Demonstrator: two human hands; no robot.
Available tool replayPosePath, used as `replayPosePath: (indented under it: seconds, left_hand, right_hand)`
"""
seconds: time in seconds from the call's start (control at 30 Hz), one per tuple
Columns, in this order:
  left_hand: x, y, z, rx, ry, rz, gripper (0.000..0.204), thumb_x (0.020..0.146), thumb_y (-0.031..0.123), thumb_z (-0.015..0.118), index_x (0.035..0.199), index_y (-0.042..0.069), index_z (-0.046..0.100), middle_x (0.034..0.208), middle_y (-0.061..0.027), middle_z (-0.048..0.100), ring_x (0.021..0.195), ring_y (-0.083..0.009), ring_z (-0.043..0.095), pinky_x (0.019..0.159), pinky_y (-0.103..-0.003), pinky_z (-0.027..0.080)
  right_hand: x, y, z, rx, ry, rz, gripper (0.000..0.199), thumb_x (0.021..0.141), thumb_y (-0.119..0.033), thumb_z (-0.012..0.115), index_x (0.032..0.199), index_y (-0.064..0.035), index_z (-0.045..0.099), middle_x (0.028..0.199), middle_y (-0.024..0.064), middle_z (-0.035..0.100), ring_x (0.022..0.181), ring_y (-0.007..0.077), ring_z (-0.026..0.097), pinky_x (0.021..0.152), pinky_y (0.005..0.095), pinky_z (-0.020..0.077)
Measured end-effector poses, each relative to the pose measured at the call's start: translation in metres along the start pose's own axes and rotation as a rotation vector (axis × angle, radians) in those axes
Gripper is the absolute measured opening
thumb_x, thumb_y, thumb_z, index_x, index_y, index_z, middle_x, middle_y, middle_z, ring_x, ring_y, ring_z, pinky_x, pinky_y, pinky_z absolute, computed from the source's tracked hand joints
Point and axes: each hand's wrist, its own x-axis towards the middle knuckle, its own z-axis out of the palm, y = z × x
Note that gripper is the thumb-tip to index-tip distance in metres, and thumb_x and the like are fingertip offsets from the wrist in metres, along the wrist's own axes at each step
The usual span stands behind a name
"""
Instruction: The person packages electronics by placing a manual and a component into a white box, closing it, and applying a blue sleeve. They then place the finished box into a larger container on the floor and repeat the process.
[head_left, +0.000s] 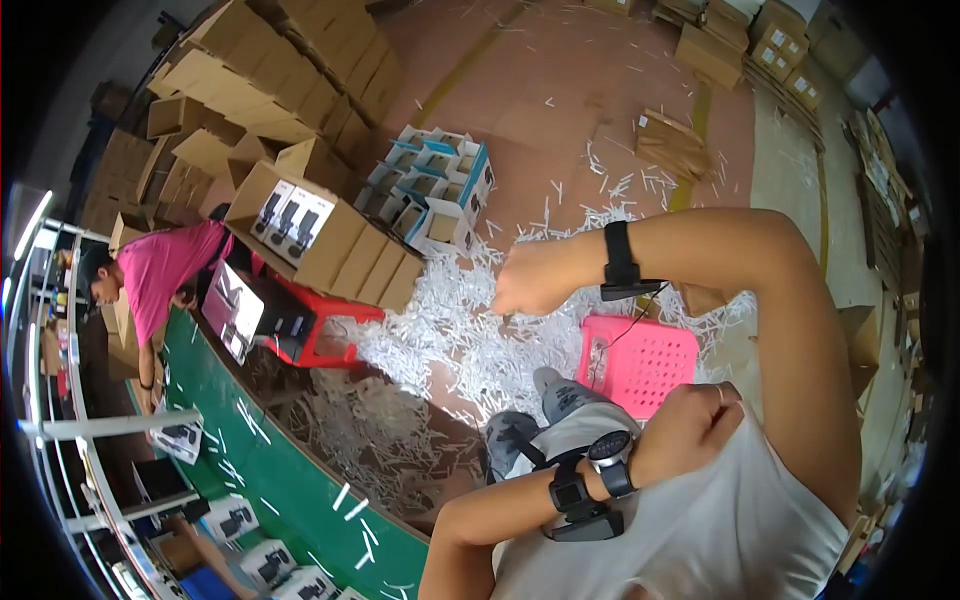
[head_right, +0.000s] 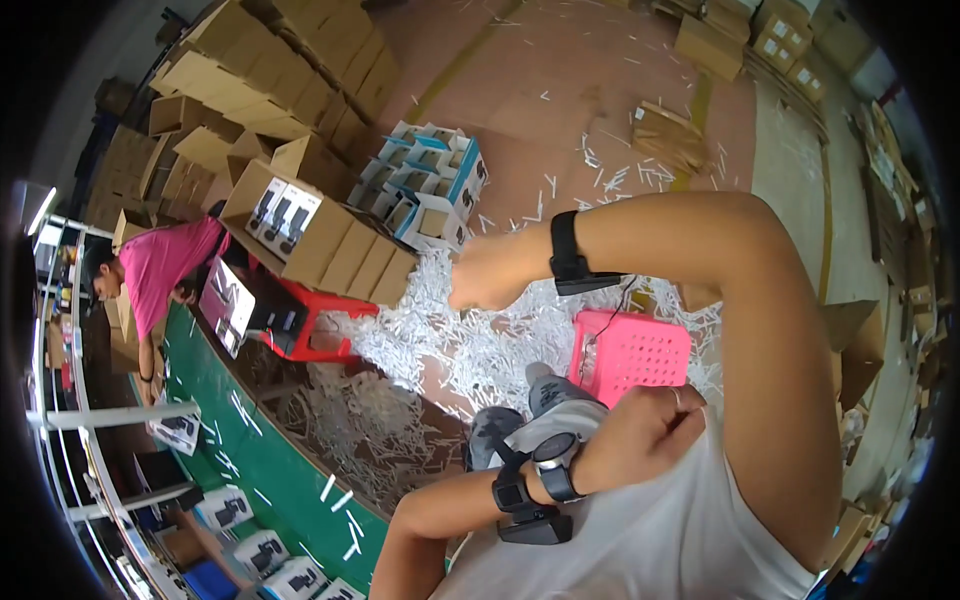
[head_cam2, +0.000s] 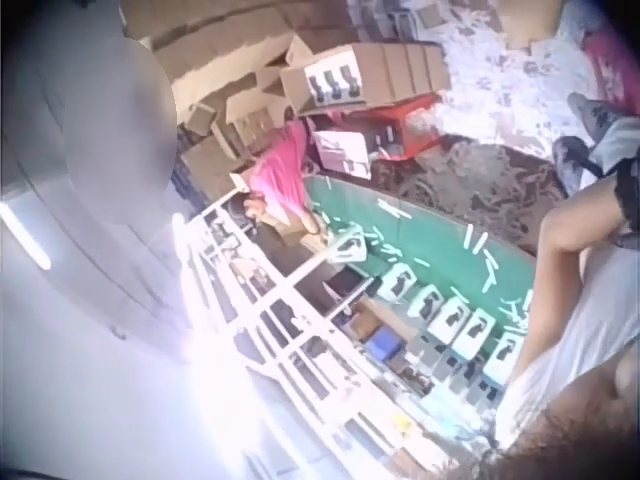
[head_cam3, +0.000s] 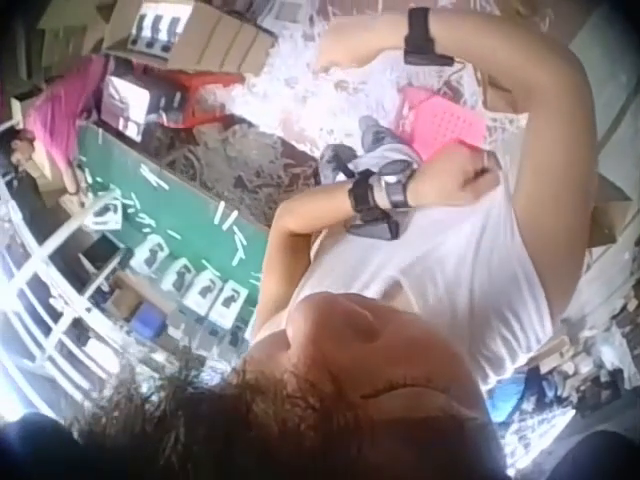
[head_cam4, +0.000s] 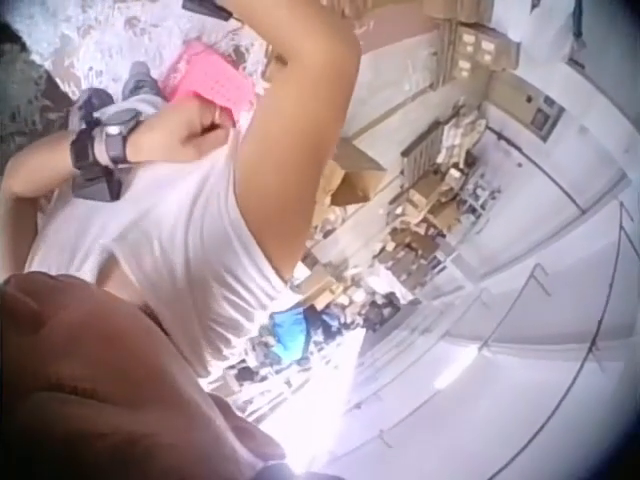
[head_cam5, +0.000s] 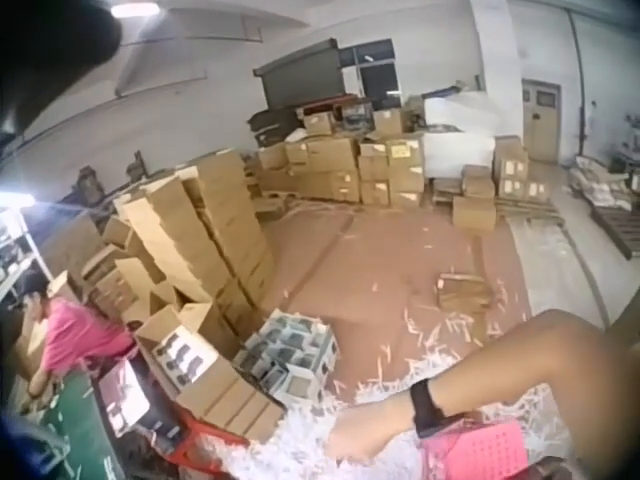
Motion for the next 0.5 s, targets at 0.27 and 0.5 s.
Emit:
replayPosePath:
  seconds: [0.27, 0.5]
  left_hand:
    - [0.057, -0.048, -0.125, -0.876, -0.504, -0.058, 0.019, 0.095, 0.004, 0.051, 0.079, -0.005, 0.046, 0.076, -0.0155, 0.049, 0.072, -0.0242, 0.047, 0.069, -0.036, 0.041]
    - [0.148, -0.132, -0.298, -0.947, -0.793, -0.166, 0.02, 0.102, 0.01, 0.049, 0.087, -0.003, 0.05, 0.083, -0.0113, 0.052, 0.074, -0.0228, 0.049, 0.071, -0.034, 0.043]
  right_hand:
    - [0.015, 0.199, -0.018, 0.31, 0.295, 0.42, 0.018, 0.089, -0.016, 0.058, 0.101, -0.0115, 0.071, 0.09, 0.0145, 0.071, 0.083, 0.0356, 0.069, 0.072, 0.0476, 0.0547]
    - [0.025, 0.393, 0.062, 0.226, 0.04, 0.664, 0.017, 0.088, -0.017, 0.058, 0.096, -0.0087, 0.071, 0.087, 0.0181, 0.07, 0.083, 0.038, 0.069, 0.072, 0.0498, 0.0548]
